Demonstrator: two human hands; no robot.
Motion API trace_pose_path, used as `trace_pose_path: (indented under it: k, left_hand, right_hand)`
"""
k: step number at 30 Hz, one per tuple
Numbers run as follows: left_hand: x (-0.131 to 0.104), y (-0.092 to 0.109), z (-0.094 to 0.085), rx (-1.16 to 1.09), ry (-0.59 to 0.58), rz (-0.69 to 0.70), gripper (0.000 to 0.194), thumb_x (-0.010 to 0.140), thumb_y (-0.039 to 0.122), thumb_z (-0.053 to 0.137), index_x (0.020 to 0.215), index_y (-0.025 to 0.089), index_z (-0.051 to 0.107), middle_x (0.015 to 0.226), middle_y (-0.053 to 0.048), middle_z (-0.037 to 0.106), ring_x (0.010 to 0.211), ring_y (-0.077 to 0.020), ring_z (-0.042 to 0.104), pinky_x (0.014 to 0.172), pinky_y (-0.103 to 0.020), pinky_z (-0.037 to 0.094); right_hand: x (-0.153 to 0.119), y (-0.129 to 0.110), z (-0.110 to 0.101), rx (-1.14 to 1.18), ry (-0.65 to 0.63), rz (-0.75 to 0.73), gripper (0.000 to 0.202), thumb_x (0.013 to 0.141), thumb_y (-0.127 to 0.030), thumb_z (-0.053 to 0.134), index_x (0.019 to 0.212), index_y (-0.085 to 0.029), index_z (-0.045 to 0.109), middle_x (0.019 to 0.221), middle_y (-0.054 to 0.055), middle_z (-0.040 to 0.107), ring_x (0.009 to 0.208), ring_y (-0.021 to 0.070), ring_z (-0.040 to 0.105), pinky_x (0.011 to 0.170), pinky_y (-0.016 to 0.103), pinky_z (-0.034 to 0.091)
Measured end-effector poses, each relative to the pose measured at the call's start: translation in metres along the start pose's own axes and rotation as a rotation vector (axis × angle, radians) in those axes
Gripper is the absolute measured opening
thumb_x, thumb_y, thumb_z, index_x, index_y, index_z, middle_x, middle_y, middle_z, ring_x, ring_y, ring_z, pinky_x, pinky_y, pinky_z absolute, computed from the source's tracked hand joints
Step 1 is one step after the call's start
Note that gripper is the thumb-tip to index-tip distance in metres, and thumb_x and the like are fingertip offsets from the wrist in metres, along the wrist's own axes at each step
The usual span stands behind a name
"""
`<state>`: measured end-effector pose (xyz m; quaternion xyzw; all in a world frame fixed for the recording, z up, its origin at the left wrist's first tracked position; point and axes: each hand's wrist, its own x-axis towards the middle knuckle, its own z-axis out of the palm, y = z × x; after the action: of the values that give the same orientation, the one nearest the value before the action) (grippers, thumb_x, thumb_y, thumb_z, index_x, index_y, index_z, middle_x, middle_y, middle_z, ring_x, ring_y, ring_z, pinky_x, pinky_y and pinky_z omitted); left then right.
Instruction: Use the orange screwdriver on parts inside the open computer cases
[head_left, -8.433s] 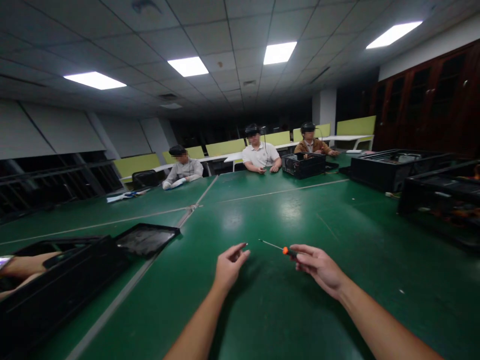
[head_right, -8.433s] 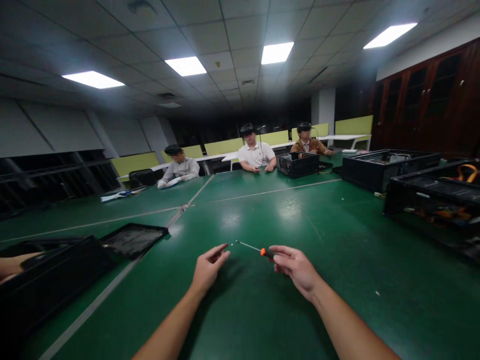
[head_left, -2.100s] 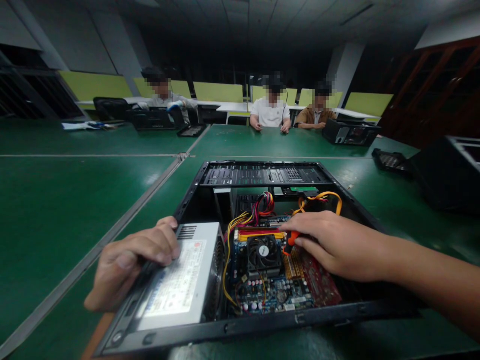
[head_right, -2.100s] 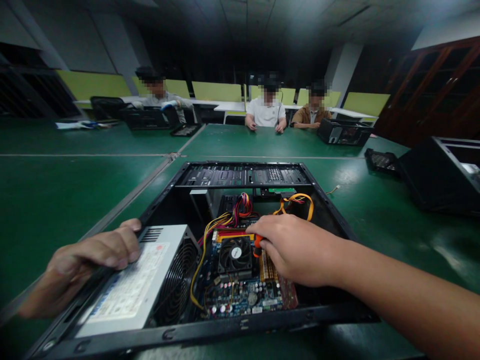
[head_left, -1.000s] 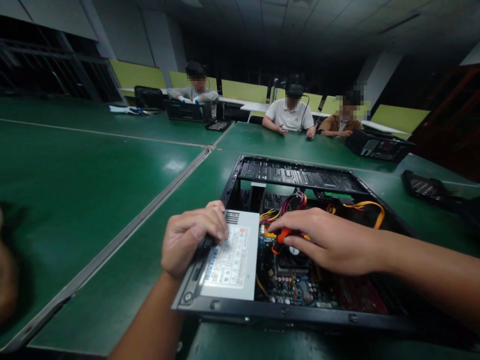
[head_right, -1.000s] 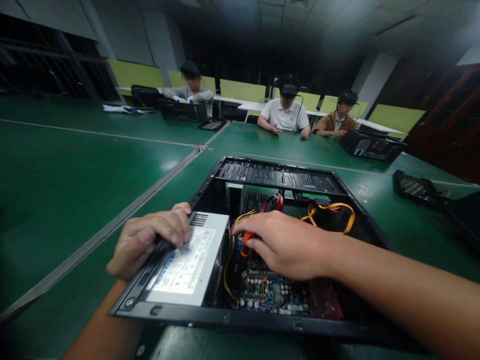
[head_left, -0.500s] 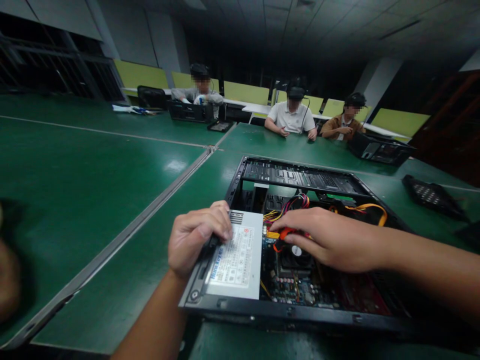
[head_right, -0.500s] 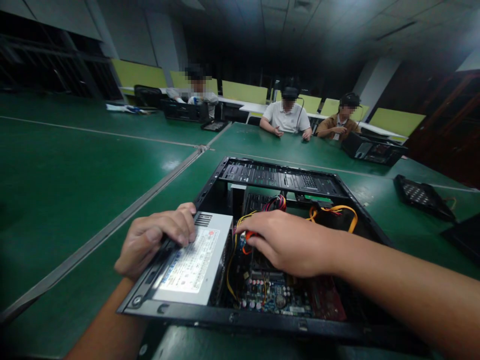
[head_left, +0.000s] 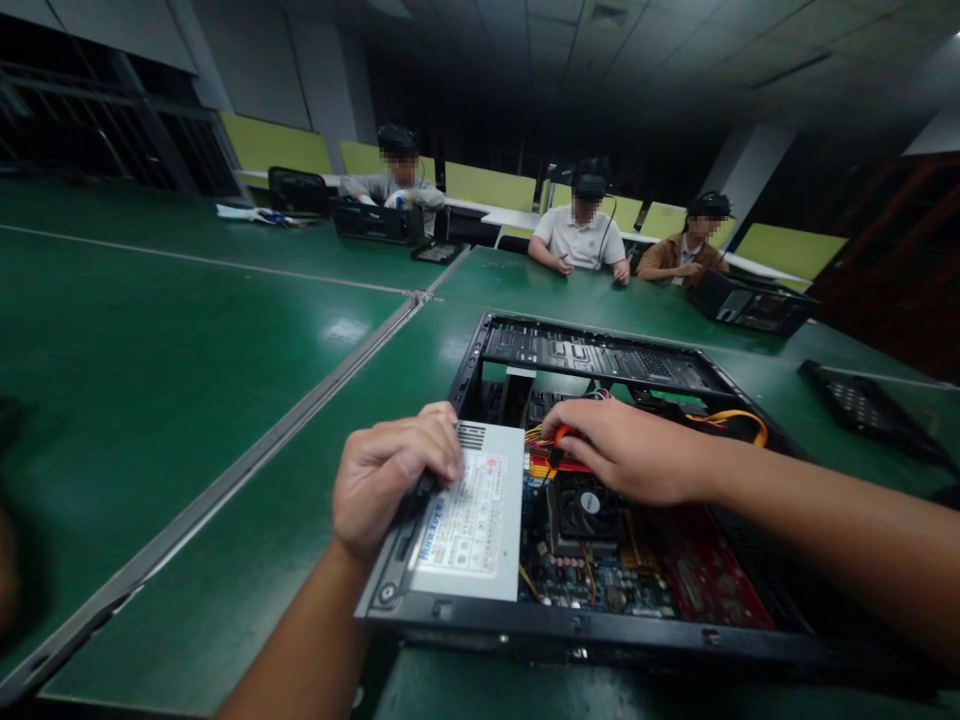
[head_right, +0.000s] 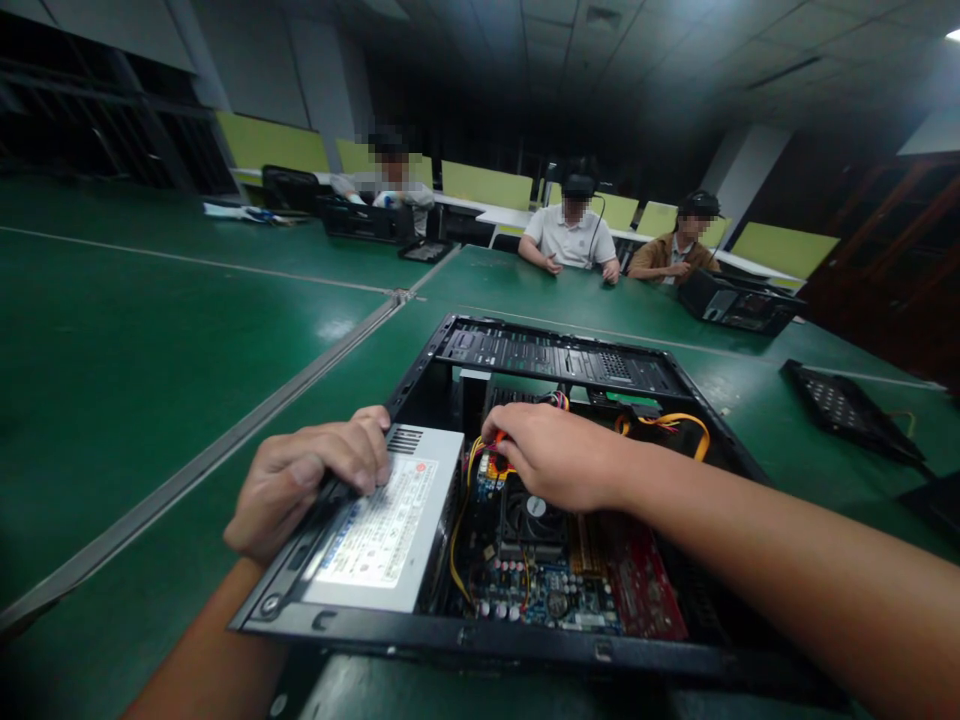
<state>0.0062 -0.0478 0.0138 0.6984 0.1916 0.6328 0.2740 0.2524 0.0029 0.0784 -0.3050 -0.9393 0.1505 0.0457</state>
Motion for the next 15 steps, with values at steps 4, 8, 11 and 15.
trace_pose_path:
  k: [4,8,11,15]
  left_hand:
    - [0.0,0.0,0.0,0.017,-0.01,-0.006,0.041,0.091,0.044,0.056,0.063,0.018,0.072,0.053,-0.005,0.065,0.053,-0.0199,0.058,0.08,-0.043,0.039]
    - [-0.002,-0.003,-0.001,0.022,-0.004,-0.004,0.038,0.089,0.043,0.058,0.063,0.018,0.072,0.053,-0.005,0.065,0.055,-0.0198,0.06,0.082,-0.042,0.041]
    - [0.001,0.0,-0.008,0.063,-0.029,-0.07,0.036,0.088,0.042,0.06,0.065,0.018,0.073,0.055,-0.004,0.066,0.057,-0.0191,0.06,0.085,-0.04,0.043]
    - [0.032,0.028,-0.021,0.324,-0.311,-0.344,0.027,0.086,0.043,0.063,0.077,0.022,0.077,0.066,-0.004,0.073,0.067,-0.0218,0.067,0.079,-0.034,0.05]
  right_hand:
    - [0.004,0.003,0.011,-0.12,0.06,0.034,0.025,0.1,-0.032,0.051,0.114,-0.017,0.065,0.106,0.009,0.073,0.096,0.0247,0.067,0.083,0.035,0.048]
    - [0.008,0.007,0.021,-0.207,0.099,0.12,0.032,0.099,-0.045,0.051,0.105,-0.019,0.068,0.087,0.009,0.074,0.081,0.027,0.069,0.073,0.036,0.048]
    - [-0.005,0.004,-0.001,0.015,0.178,0.035,0.023,0.099,-0.027,0.049,0.117,-0.017,0.058,0.101,0.009,0.07,0.09,0.0231,0.066,0.079,0.035,0.048]
    - [-0.082,0.003,-0.07,0.451,0.697,0.027,0.031,0.091,-0.015,0.043,0.12,-0.018,0.054,0.086,0.001,0.062,0.075,0.0152,0.059,0.077,0.036,0.049]
